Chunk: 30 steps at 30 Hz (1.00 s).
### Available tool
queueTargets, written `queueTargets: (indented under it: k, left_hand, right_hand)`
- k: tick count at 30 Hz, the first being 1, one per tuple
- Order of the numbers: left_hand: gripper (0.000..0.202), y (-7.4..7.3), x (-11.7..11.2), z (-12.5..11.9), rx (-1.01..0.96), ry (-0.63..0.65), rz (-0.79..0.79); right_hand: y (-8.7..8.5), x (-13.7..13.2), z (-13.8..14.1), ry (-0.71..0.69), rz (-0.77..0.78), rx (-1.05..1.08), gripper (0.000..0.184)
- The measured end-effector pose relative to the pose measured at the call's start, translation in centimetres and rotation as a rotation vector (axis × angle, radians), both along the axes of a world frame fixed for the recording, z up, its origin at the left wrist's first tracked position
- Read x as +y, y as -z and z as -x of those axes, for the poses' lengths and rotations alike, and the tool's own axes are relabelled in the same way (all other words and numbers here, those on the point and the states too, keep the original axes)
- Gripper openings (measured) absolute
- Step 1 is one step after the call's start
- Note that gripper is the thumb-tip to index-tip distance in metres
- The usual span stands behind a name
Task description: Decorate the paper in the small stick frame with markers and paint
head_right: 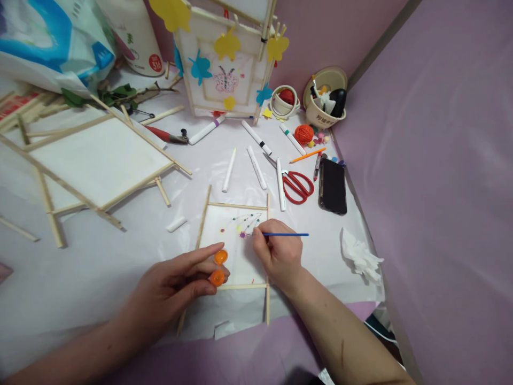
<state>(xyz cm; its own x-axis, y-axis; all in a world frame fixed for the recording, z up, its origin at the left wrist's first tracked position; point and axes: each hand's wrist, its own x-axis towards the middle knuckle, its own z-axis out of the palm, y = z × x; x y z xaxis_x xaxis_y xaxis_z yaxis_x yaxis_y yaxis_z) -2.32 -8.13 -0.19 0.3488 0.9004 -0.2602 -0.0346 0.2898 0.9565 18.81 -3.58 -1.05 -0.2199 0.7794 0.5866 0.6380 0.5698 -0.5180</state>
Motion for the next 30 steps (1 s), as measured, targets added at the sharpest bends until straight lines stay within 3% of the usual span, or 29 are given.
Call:
queueTargets:
  k: [11,15,22,26,30]
  left_hand:
    - [0.048,0.0,0.0,0.0,-0.015,-0.009,-0.021]
    - [0.048,0.1,-0.1,0.0,-0.011,-0.012,-0.012]
    - [0.048,0.2,0.1,-0.1,-0.023,-0.028,0.001]
    - [0.048,0.1,0.0,-0.2,-0.053,-0.055,0.024]
    - [0.048,0.1,0.0,-0.3,-0.044,-0.085,0.045]
  right_hand:
    - [0.0,0.0,0.0,-0.019,0.002,0.023,0.014]
    - [0.4,-0.2,-0.2,-0.047,-0.021,0.207,0.013]
    - [0.6,-0.1,0.2,-0.149,-0.221,0.444,0.014]
    - [0.3,-0.3,0.5,-0.152,-0.143,0.502,0.014]
    - [-1.0,-0.5,0.6,0.016,0.024,0.633,0.014]
